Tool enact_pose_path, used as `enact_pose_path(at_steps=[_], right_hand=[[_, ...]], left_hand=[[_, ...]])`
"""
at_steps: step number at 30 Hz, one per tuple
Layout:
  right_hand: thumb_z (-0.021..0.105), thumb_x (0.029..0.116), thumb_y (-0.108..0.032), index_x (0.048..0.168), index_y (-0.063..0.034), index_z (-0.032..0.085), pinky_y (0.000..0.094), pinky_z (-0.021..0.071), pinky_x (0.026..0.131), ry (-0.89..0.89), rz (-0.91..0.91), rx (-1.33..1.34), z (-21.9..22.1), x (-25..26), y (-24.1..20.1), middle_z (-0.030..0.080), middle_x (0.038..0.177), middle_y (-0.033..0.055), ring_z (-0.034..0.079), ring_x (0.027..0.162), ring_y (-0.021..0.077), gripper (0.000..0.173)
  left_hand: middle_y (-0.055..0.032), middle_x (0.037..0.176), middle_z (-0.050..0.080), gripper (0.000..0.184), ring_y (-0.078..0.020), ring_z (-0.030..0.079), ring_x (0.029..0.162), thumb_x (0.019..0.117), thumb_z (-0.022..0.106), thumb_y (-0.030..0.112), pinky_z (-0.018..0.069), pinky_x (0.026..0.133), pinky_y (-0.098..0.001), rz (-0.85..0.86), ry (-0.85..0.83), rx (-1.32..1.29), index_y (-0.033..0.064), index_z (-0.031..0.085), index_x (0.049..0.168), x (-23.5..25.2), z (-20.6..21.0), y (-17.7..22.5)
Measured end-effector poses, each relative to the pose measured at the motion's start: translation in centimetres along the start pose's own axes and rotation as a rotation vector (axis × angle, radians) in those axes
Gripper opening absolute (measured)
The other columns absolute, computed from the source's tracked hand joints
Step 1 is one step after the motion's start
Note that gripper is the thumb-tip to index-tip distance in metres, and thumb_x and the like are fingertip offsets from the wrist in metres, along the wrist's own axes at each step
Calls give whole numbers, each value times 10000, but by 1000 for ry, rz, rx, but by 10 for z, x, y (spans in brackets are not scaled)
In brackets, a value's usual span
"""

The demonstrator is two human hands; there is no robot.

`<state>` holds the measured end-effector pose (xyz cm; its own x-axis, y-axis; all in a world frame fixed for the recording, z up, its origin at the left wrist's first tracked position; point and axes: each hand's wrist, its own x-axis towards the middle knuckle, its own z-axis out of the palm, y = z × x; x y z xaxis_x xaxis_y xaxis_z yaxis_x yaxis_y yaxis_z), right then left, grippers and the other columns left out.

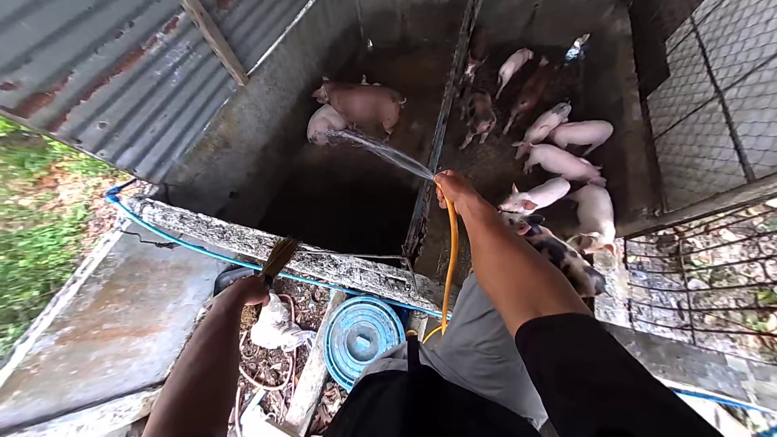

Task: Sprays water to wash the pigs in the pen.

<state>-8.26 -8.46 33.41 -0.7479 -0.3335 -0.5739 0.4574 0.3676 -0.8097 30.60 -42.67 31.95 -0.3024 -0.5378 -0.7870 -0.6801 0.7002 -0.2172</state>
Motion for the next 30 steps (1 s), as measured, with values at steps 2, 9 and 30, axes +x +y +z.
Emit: enact_pose_path(at_steps=[2, 9, 30], right_hand=[[459, 1095, -282, 1317, -138, 504, 249, 384, 460, 7, 0, -6, 2, -1, 0, 431, 709, -3, 417, 504, 96, 268], [467, 1088, -279, 1346, -131, 494, 261, 388, 471, 4, -13, -20, 12, -3, 2, 445, 717, 3, 418, 512, 102, 299], [476, 1086, -270, 1278, -132, 513, 246, 377, 455, 2, -18, -6, 13, -5, 1, 429, 691, -8, 416, 497, 92, 239]], left_hand=[[-297, 1434, 550, 754, -455, 510, 1367, 918, 750, 303, 392, 1096, -683, -1, -6, -4, 7, 427, 1531, 1, 1, -2], [-280, 1420, 570, 768, -454, 519, 1357, 880, 780, 302, 394, 1079, -702, -10, 31, -87, 35, 455, 1522, 2, 13, -11], [-281, 1459, 538, 847, -447, 503, 1379, 892, 764, 324, 395, 1097, -679, -41, 9, -59, 31, 363, 1578, 0, 15, 0]])
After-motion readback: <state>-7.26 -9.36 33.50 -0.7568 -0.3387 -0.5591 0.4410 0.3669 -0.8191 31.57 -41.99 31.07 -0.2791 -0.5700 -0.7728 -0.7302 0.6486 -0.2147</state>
